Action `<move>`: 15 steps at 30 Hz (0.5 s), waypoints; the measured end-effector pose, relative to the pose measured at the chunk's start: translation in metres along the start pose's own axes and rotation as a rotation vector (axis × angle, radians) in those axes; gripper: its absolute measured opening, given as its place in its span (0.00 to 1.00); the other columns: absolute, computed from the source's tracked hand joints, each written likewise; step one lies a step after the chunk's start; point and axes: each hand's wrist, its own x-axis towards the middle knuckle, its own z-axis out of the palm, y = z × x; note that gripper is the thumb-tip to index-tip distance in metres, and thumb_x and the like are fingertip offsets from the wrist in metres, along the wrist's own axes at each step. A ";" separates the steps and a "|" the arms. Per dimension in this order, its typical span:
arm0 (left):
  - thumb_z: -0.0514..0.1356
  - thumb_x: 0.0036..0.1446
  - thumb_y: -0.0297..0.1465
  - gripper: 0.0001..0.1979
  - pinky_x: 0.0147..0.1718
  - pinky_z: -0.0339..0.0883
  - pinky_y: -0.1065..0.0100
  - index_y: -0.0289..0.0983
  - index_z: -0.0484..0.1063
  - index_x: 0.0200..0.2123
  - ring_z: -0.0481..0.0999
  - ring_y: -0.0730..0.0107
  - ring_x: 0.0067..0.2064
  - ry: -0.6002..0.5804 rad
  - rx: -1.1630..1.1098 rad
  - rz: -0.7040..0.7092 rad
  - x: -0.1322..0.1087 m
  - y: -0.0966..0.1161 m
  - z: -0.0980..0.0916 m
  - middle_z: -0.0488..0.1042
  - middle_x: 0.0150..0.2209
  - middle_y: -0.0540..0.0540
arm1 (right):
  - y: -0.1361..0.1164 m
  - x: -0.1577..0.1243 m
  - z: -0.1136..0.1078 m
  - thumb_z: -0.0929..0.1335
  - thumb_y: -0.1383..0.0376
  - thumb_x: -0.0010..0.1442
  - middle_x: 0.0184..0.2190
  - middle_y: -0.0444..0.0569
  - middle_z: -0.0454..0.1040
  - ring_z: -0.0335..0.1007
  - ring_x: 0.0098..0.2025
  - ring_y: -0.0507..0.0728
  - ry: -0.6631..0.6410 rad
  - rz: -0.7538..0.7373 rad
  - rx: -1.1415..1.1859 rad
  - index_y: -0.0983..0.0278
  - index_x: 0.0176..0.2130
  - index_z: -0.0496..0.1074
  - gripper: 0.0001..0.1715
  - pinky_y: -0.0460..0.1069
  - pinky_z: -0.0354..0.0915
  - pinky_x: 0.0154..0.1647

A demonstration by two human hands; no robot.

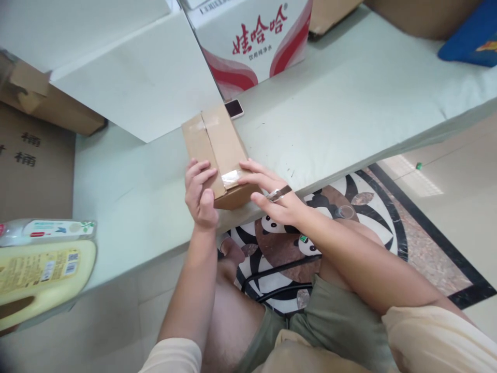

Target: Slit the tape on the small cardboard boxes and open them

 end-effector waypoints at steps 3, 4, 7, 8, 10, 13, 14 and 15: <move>0.50 0.68 0.40 0.19 0.69 0.59 0.46 0.40 0.78 0.48 0.72 0.57 0.62 0.011 0.052 -0.008 -0.007 -0.002 0.011 0.77 0.52 0.44 | 0.005 0.002 -0.003 0.65 0.48 0.68 0.50 0.50 0.80 0.78 0.52 0.59 0.220 0.220 0.160 0.56 0.47 0.73 0.18 0.58 0.75 0.54; 0.50 0.68 0.39 0.18 0.69 0.59 0.47 0.41 0.78 0.48 0.72 0.57 0.62 0.012 0.050 -0.006 -0.008 -0.002 0.012 0.77 0.52 0.44 | 0.008 0.004 -0.005 0.65 0.47 0.67 0.37 0.47 0.80 0.79 0.38 0.56 0.297 0.321 0.207 0.56 0.45 0.71 0.18 0.53 0.77 0.40; 0.50 0.68 0.37 0.17 0.69 0.59 0.49 0.41 0.77 0.49 0.71 0.59 0.62 0.052 0.005 0.011 -0.009 -0.003 0.010 0.76 0.52 0.44 | 0.018 0.007 -0.010 0.66 0.48 0.66 0.16 0.34 0.57 0.50 0.15 0.49 0.433 0.591 0.295 0.55 0.41 0.63 0.15 0.44 0.52 0.14; 0.50 0.68 0.37 0.17 0.69 0.59 0.49 0.42 0.77 0.49 0.71 0.59 0.62 0.057 -0.009 0.013 -0.009 -0.003 0.009 0.76 0.52 0.44 | 0.021 0.008 -0.011 0.66 0.50 0.66 0.17 0.33 0.55 0.47 0.14 0.49 0.450 0.636 0.302 0.55 0.42 0.61 0.14 0.44 0.47 0.13; 0.50 0.68 0.37 0.17 0.69 0.59 0.49 0.42 0.77 0.50 0.70 0.59 0.63 0.055 -0.018 0.014 -0.009 -0.003 0.009 0.75 0.53 0.44 | 0.023 0.009 -0.010 0.67 0.56 0.65 0.21 0.34 0.59 0.48 0.16 0.48 0.486 0.614 0.280 0.53 0.46 0.59 0.13 0.43 0.47 0.14; 0.50 0.68 0.37 0.17 0.69 0.60 0.48 0.42 0.76 0.50 0.69 0.57 0.65 0.050 -0.002 0.007 -0.010 -0.004 0.011 0.75 0.54 0.44 | 0.018 0.009 -0.009 0.68 0.63 0.62 0.31 0.37 0.68 0.56 0.18 0.46 0.498 0.472 0.261 0.52 0.48 0.60 0.17 0.44 0.56 0.18; 0.50 0.68 0.37 0.17 0.69 0.60 0.48 0.42 0.76 0.50 0.68 0.57 0.65 0.050 0.001 0.009 -0.010 -0.004 0.012 0.75 0.54 0.44 | 0.015 0.009 -0.010 0.68 0.63 0.61 0.33 0.38 0.70 0.60 0.19 0.46 0.483 0.444 0.297 0.52 0.47 0.61 0.16 0.45 0.59 0.19; 0.50 0.68 0.37 0.17 0.69 0.60 0.49 0.42 0.76 0.50 0.69 0.57 0.65 0.052 0.001 0.014 -0.010 -0.004 0.012 0.75 0.54 0.44 | 0.013 0.009 -0.011 0.68 0.61 0.61 0.35 0.39 0.72 0.64 0.21 0.47 0.460 0.433 0.355 0.53 0.46 0.63 0.13 0.46 0.62 0.20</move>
